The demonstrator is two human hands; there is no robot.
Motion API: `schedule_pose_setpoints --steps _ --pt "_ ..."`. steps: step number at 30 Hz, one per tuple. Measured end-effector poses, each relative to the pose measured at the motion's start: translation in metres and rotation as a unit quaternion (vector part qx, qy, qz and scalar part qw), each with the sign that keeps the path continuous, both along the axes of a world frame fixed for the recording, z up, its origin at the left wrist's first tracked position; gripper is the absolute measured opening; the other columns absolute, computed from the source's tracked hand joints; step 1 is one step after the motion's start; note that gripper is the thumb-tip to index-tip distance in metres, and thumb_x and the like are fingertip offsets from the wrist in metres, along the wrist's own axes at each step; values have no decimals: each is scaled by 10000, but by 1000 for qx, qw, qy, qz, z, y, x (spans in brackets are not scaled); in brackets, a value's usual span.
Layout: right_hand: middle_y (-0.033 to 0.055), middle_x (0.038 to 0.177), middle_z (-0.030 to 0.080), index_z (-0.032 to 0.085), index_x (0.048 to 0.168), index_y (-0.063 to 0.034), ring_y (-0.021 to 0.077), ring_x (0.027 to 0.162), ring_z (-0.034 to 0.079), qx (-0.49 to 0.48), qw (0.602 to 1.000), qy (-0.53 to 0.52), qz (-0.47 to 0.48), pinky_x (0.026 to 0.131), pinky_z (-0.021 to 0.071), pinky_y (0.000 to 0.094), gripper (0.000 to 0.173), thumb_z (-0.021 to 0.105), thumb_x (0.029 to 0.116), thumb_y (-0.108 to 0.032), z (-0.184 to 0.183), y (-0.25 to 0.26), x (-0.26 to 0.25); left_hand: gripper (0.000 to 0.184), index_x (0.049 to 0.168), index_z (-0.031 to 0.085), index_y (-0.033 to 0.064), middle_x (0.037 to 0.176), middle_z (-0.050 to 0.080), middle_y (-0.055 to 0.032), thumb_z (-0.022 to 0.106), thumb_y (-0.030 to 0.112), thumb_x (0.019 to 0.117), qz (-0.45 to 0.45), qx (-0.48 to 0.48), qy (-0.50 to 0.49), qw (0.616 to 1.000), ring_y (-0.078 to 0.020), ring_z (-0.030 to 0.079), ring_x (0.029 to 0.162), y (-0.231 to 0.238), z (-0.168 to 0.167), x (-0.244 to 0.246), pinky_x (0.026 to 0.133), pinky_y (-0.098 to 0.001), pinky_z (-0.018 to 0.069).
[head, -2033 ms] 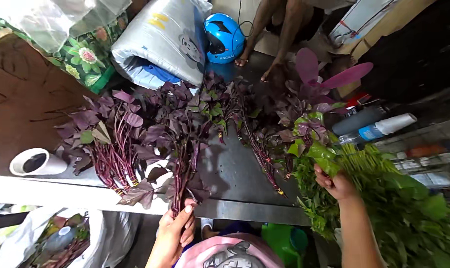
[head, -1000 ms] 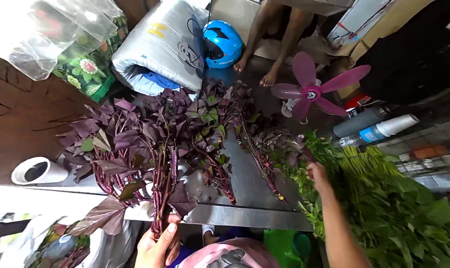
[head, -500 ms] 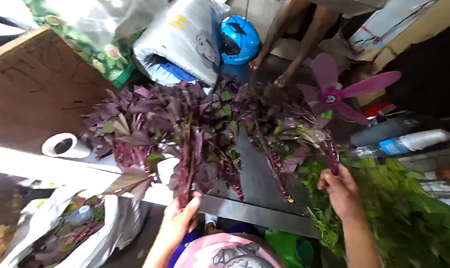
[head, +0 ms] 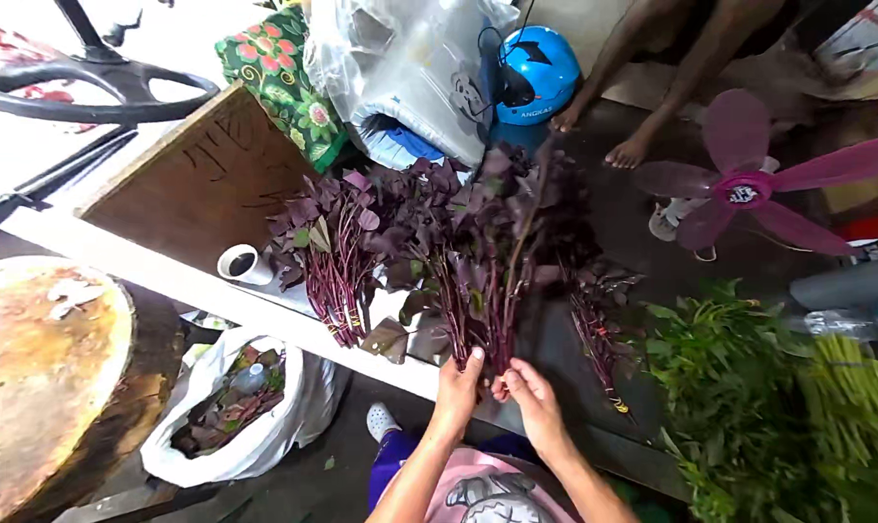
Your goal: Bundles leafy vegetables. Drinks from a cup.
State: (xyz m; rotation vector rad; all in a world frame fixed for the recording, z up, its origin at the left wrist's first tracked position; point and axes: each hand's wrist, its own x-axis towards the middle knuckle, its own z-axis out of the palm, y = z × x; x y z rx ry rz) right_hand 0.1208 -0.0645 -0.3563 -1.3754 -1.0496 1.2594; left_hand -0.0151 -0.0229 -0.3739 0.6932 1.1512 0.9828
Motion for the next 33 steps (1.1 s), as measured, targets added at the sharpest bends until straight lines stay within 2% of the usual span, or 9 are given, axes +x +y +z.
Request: schedule_pose_setpoints --steps 2,5,8,10,15,21,26,29,33 --pt "35 857 688 597 1231 70 108 771 677 -49 999 -5 11 749 590 286 344 424 1053 -169 -9 -5 -10 301 1151 620 -47 850 714 -99 529 227 1063 15 2 -28 999 -153 701 741 -4 -3 7 721 -330 607" --pt "43 878 691 626 1237 41 102 779 673 -97 994 -55 21 749 582 280 372 420 1063 -214 -14 -5 -12 269 1086 643 -43 799 710 -91 586 215 1038 47 10 -13 999 -146 689 684 -10 -12 11 667 -321 600" --pt "85 1035 714 654 1251 19 100 926 686 -85 990 -108 25 872 576 308 381 446 1062 -238 -1 -7 -19 227 1050 680 -30 823 733 -55 651 185 983 88 90 63 990 -112 717 747 -18 -4 12 733 -303 619" --pt "95 1090 717 645 1264 27 92 989 687 -48 992 -115 17 929 565 296 363 464 1067 -219 6 -9 -30 220 1018 695 -8 782 727 -15 666 204 968 109 122 126 979 -70 706 704 -18 5 9 686 -269 615" --pt "101 970 696 609 1296 41 144 861 683 -69 987 -145 -6 824 583 322 368 458 1074 -210 -15 18 -20 359 1113 655 -38 821 759 -107 545 302 1073 46 -9 183 982 -214 754 682 -16 -19 -15 658 -402 660" --pt "188 1131 703 589 1339 7 283 1040 702 -146 950 -200 190 969 556 474 400 446 1084 -267 -16 10 -21 372 983 681 -23 724 705 -81 510 293 1082 27 -39 142 989 -166 693 620 -20 -32 -15 607 -356 610" --pt "199 1176 701 652 1275 -2 312 1130 672 -140 900 -250 330 1030 503 515 352 489 1070 -237 -12 13 -1 241 1061 663 -53 826 744 -119 641 179 1003 26 -68 45 996 -183 728 719 -20 -31 -17 693 -353 623" --pt "174 1164 711 693 1218 0 264 1094 687 -139 933 -278 183 1006 537 450 281 550 1032 -155 -7 38 53 298 1144 573 -97 807 746 -190 524 191 1084 56 -121 8 991 -278 747 640 -13 -21 -27 607 -404 651" --pt "202 1362 605 667 1323 -73 402 1276 553 -135 839 -525 -47 1078 436 586 374 619 970 -187 -26 78 159 471 1100 600 -65 747 728 -157 447 381 1105 67 -204 17 977 -254 726 644 -29 -33 -38 623 -405 622"
